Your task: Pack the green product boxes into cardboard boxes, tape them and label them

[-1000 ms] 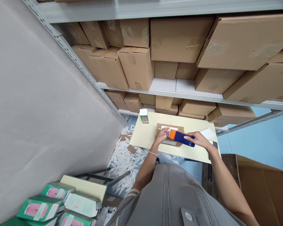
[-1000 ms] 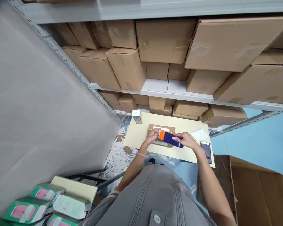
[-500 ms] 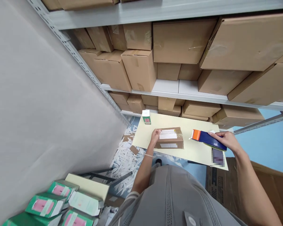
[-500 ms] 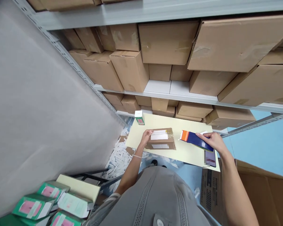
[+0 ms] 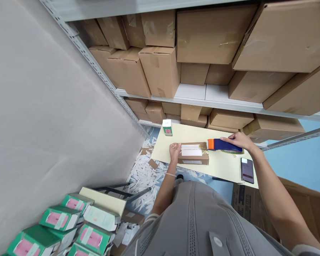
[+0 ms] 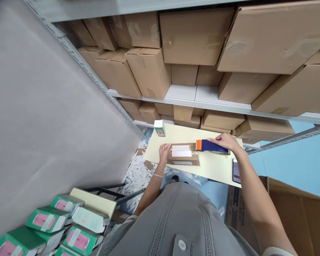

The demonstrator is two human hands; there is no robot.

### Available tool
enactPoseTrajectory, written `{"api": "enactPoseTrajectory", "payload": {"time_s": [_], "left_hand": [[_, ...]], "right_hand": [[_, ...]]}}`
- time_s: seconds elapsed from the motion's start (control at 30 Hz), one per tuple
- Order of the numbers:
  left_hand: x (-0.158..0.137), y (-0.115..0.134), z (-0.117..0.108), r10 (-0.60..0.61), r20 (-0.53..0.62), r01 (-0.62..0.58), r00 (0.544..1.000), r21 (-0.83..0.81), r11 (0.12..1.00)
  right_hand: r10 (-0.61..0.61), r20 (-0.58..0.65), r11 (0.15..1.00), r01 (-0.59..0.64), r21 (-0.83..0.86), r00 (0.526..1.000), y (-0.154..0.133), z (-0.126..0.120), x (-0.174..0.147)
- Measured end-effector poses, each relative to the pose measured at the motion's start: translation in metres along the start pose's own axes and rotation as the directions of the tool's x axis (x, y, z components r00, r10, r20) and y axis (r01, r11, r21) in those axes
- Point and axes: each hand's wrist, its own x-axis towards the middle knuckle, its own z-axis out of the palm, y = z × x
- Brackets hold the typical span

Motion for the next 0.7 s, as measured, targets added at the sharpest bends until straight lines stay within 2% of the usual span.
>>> {"api": "enactPoseTrajectory", "payload": {"time_s": [0.1, 0.17, 0.43, 0.7], "left_hand": [[-0.004, -0.003, -0.007, -0.023, 0.005, 0.024, 1.0, -0.104, 0.994], [-0.007, -0.004, -0.011, -0.043, 0.007, 0.044, 0.999, -0.148, 0.988], [-0.013, -0.002, -0.017, -0.082, -0.005, 0.077, 0.997, -0.299, 0.951], [-0.012, -0.005, -0.016, -0.083, 0.0, 0.08, 0.997, -0.253, 0.964]], "right_hand": [[-0.048, 0.132, 0.997, 0.054, -0.047, 0.99, -0.022, -0.004, 0.009], [-0.064, 0.161, 0.991, 0.082, -0.109, 0.985, -0.035, -0.003, 0.01], [-0.041, 0.172, 0.965, 0.084, -0.247, 0.984, -0.069, 0.003, 0.011], [-0.03, 0.196, 0.922, 0.103, -0.373, 0.98, -0.094, 0.012, 0.017]]}}
